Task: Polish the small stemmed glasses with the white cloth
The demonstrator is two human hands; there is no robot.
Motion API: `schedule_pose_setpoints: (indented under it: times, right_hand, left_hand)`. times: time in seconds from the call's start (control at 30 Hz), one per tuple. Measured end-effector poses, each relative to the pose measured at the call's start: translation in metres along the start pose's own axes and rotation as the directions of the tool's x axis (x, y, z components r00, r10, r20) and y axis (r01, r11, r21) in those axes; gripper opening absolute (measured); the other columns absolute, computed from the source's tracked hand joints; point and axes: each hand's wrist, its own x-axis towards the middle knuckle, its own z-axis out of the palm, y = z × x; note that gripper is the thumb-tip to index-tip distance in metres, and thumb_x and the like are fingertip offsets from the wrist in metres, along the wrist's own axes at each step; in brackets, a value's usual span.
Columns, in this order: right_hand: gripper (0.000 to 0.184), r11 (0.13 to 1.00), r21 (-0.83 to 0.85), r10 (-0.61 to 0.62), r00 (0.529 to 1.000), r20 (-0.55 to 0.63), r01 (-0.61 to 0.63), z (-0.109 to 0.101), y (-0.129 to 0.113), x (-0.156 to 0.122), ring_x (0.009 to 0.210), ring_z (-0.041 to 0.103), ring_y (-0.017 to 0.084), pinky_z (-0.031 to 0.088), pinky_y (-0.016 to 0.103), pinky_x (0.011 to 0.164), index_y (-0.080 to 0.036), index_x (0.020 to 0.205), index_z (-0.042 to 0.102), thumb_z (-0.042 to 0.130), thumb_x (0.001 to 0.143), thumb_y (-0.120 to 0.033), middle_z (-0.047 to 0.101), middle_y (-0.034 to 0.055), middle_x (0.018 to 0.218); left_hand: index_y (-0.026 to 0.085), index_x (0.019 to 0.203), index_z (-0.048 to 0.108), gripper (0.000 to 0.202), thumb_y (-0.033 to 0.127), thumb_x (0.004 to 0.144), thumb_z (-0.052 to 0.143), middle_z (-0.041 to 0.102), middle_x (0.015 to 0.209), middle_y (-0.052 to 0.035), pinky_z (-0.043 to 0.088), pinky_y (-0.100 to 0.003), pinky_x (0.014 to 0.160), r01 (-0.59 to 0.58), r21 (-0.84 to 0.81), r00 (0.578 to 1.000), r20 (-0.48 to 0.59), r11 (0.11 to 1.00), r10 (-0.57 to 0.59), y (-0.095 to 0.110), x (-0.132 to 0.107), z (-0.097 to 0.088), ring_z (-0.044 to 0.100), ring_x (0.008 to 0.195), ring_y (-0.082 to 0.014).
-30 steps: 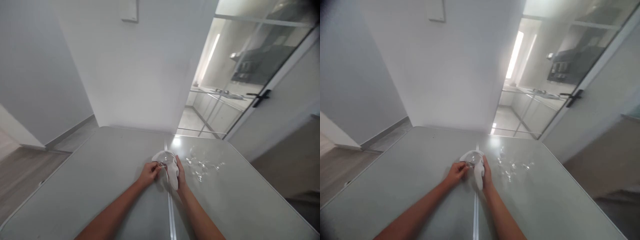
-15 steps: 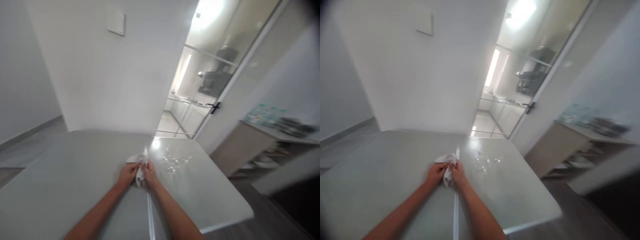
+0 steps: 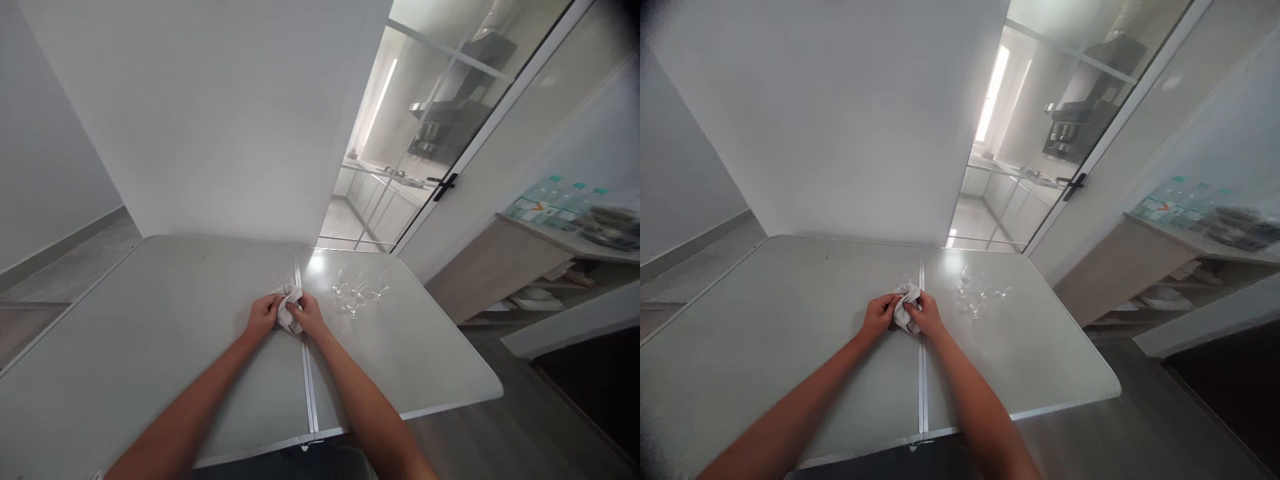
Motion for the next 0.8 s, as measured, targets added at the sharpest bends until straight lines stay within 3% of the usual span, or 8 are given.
schedule_pose_setpoints:
  times: [0.07,0.17,0.3,0.37,0.47,0.63,0.73,0.8]
  right_hand:
    - [0.03,0.998,-0.049,0.026,0.998,-0.054,-0.028,0.001,0.002,0.001,0.075,0.057,0.017,0.048,0.031,0.075,-0.018,0.091,0.069,0.071,0.08,-0.045,0.067,0.0034,0.082]
    - [0.033,0.98,0.108,0.167,0.986,0.009,-0.167,0.006,0.005,0.001,0.067,0.055,0.016,0.046,0.027,0.065,-0.018,0.087,0.068,0.07,0.079,-0.05,0.065,0.0021,0.074]
    - [0.037,0.898,0.288,0.307,0.942,0.136,-0.334,0.014,0.003,-0.003,0.062,0.054,0.015,0.043,0.025,0.058,-0.018,0.085,0.066,0.073,0.074,-0.053,0.064,0.0017,0.07]
    - [0.037,0.882,0.295,0.335,0.929,0.157,-0.368,0.015,0.0,-0.006,0.062,0.054,0.015,0.043,0.025,0.059,-0.019,0.087,0.065,0.073,0.073,-0.053,0.063,0.001,0.072]
    - [0.035,0.925,0.16,0.319,0.934,0.164,-0.344,0.013,-0.006,-0.006,0.066,0.055,0.015,0.044,0.026,0.062,-0.019,0.087,0.065,0.071,0.078,-0.052,0.062,0.0004,0.074]
    - [0.025,0.964,-0.266,0.007,1.0,0.021,-0.001,0.019,-0.013,-0.007,0.08,0.057,0.017,0.045,0.029,0.075,-0.018,0.096,0.068,0.063,0.086,-0.041,0.066,0.0047,0.09]
    - [0.022,0.953,-0.301,0.027,0.998,-0.053,-0.041,0.025,-0.016,-0.01,0.066,0.051,0.016,0.043,0.029,0.067,-0.019,0.087,0.065,0.061,0.086,-0.04,0.061,0.0009,0.072]
    - [0.024,0.979,-0.138,0.149,0.989,-0.024,-0.15,0.027,-0.019,-0.01,0.063,0.051,0.016,0.043,0.029,0.064,-0.019,0.083,0.062,0.063,0.083,-0.043,0.06,0.0004,0.069]
  left_hand:
    - [0.02,0.086,0.074,0.024,0.041,0.087,0.063,0.073,0.083,-0.0043,0.049,-0.031,0.074,0.04,-0.088,0.992,-0.12,0.995,-0.05,0.003,0.001,-0.002,0.065,0.077,-0.0201]
    - [0.021,0.105,0.068,0.035,0.045,0.08,0.074,0.072,0.103,-0.0065,0.05,-0.031,0.084,0.07,-0.35,0.959,-0.235,0.934,-0.16,0.004,0.005,-0.002,0.065,0.093,-0.0206]
    - [0.017,0.124,0.061,0.055,0.053,0.083,0.069,0.068,0.122,-0.0163,0.052,-0.04,0.091,0.294,-0.713,0.954,0.18,0.637,-0.238,0.005,0.005,0.001,0.068,0.104,-0.0256]
    - [0.016,0.125,0.061,0.057,0.051,0.081,0.073,0.068,0.123,-0.0178,0.052,-0.041,0.092,0.309,-0.767,0.949,0.214,0.562,-0.231,0.006,0.004,0.002,0.068,0.104,-0.0269]
    - [0.015,0.12,0.063,0.059,0.049,0.074,0.08,0.07,0.121,-0.018,0.052,-0.04,0.093,0.251,-0.791,0.958,0.119,0.558,-0.262,0.004,0.002,0.003,0.069,0.103,-0.0274]
    - [0.016,0.119,0.064,0.056,0.041,0.073,0.084,0.07,0.122,-0.0175,0.049,-0.041,0.099,0.16,-0.76,0.969,-0.002,0.63,-0.249,0.002,0.003,0.004,0.067,0.11,-0.0267]
    - [0.016,0.122,0.064,0.059,0.043,0.073,0.083,0.069,0.122,-0.018,0.049,-0.042,0.099,0.18,-0.779,0.971,0.042,0.6,-0.236,0.004,0.003,0.001,0.067,0.112,-0.0285]
    - [0.016,0.121,0.065,0.059,0.046,0.074,0.082,0.07,0.122,-0.0182,0.05,-0.043,0.096,0.242,-0.801,0.961,0.121,0.547,-0.248,0.006,0.004,-0.002,0.068,0.108,-0.0293]
